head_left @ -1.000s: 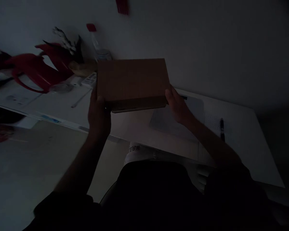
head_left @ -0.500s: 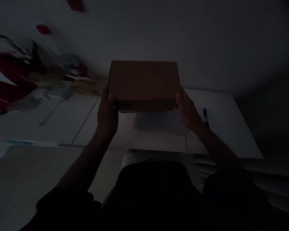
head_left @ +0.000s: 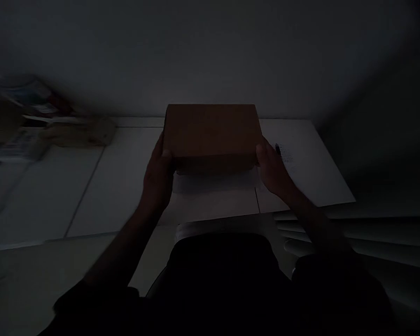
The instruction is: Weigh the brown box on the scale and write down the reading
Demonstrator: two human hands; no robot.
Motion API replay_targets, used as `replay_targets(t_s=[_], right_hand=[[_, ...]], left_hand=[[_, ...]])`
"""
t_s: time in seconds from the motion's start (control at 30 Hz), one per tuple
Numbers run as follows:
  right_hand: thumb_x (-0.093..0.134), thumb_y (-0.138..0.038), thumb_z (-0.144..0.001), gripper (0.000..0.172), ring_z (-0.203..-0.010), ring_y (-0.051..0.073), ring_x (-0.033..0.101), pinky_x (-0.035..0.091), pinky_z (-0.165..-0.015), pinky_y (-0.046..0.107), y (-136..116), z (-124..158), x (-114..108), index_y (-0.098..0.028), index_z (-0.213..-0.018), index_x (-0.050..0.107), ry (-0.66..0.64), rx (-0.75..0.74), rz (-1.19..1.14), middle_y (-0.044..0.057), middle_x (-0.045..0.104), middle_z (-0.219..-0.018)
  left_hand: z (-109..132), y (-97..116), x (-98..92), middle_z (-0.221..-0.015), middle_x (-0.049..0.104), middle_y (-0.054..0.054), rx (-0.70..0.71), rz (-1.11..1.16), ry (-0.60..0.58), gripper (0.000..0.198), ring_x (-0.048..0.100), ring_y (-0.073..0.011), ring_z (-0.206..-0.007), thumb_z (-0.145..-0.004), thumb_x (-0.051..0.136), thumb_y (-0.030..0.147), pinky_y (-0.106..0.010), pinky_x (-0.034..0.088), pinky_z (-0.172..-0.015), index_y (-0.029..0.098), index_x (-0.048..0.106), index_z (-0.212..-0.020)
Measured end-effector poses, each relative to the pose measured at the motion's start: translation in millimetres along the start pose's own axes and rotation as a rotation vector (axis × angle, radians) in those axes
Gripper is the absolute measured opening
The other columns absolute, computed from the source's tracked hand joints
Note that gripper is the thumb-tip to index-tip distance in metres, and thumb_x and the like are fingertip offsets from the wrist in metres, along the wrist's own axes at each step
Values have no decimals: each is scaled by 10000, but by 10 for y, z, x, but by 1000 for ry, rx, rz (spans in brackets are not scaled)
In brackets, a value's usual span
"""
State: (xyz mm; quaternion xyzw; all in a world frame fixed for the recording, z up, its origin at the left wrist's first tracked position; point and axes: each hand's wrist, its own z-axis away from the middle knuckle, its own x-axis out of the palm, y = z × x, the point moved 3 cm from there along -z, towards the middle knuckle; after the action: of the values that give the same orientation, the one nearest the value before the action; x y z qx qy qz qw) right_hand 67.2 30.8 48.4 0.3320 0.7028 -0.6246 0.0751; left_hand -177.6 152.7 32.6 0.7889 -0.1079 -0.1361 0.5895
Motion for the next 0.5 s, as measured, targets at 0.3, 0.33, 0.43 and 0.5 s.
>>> replay_targets(t_s=[0.3, 0.33, 0.43, 0.5], right_hand=[[197, -719, -1003, 769, -1434, 291, 402, 370, -1187, 492, 63, 40, 11, -217, -1558, 373, 12, -30, 66, 114, 448, -1520], [194, -717, -1004, 777, -1425, 292, 413, 380, -1180, 485, 71, 39, 19, -202, -1557, 372, -2, -20, 55, 125, 464, -1502], [199, -723, -1001, 795, -1392, 293, 448, 405, -1163, 463, 91, 45, 39, -175, -1549, 380, -40, 29, 23, 144, 497, -1459], [202, -730, -997, 794, -1395, 293, 448, 409, -1161, 459, 100, 49, 43, -192, -1554, 379, -35, 43, 34, 130, 477, -1485]], left_hand=[[46, 193, 107, -1579, 382, -95, -113, -84, -20, 514, 313, -318, -1483, -975, 403, 147, -479, 305, -1205, 127, 489, -1481], [45, 206, 116, -1578, 382, -101, -131, -74, -21, 508, 320, -319, -1480, -977, 388, 138, -489, 291, -1208, 110, 492, -1474], [42, 193, 121, -1569, 396, -89, -150, -68, -16, 490, 347, -319, -1462, -991, 360, 134, -521, 251, -1214, 115, 508, -1458], [41, 150, 104, -1547, 430, -75, -154, -85, 0, 472, 328, -332, -1468, -998, 375, 151, -537, 252, -1211, 141, 532, -1443]])
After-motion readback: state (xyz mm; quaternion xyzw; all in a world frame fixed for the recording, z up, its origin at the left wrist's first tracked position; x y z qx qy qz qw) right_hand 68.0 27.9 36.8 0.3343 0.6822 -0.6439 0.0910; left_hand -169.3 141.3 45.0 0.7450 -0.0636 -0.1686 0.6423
